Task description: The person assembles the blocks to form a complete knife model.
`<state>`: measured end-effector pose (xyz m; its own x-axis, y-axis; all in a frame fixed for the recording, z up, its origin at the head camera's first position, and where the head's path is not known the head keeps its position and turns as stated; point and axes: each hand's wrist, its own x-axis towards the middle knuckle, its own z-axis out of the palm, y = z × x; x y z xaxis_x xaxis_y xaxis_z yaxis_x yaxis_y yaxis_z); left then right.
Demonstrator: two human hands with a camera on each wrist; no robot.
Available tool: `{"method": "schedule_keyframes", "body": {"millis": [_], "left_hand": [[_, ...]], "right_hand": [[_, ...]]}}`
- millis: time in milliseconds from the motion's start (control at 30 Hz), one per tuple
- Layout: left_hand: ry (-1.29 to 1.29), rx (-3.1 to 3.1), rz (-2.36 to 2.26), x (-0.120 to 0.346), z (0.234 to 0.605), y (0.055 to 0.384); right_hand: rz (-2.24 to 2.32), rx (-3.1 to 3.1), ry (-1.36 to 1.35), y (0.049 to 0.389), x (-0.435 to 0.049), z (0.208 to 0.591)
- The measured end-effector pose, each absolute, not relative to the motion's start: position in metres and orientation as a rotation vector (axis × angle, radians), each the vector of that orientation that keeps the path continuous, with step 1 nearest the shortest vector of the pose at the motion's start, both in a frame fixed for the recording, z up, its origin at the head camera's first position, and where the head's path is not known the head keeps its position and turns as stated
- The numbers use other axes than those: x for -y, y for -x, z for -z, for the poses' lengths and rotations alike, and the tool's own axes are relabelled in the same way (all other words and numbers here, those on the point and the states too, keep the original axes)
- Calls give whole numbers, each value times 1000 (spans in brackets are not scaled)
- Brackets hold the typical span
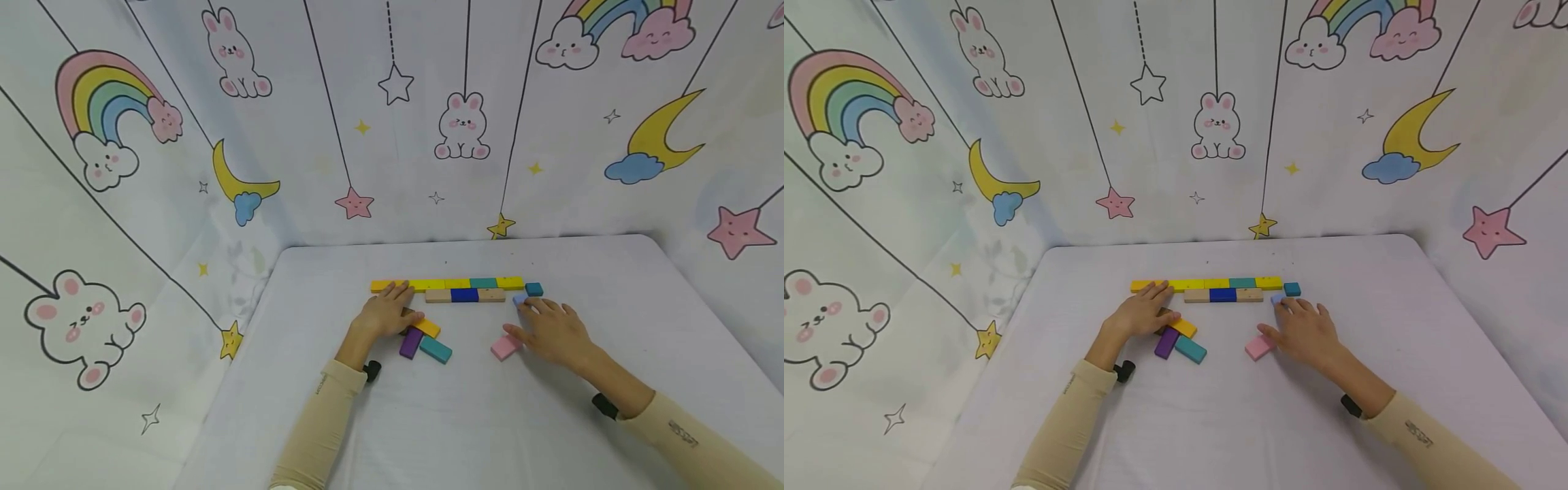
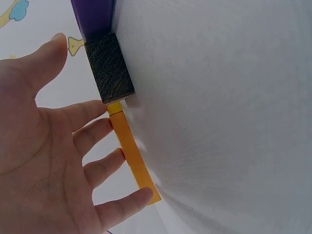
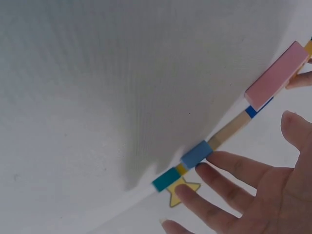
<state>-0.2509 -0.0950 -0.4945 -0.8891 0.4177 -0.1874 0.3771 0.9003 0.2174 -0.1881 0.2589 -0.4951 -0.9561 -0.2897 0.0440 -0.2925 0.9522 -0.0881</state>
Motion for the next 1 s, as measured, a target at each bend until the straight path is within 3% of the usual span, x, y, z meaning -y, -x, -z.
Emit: {"method": "schedule_keyframes", "body": {"millis": [1000], "left_hand": [[-599,-2836,-231,94,492,250]], "right_hand": [[-139,3101,-460,206,-250,498]]}}
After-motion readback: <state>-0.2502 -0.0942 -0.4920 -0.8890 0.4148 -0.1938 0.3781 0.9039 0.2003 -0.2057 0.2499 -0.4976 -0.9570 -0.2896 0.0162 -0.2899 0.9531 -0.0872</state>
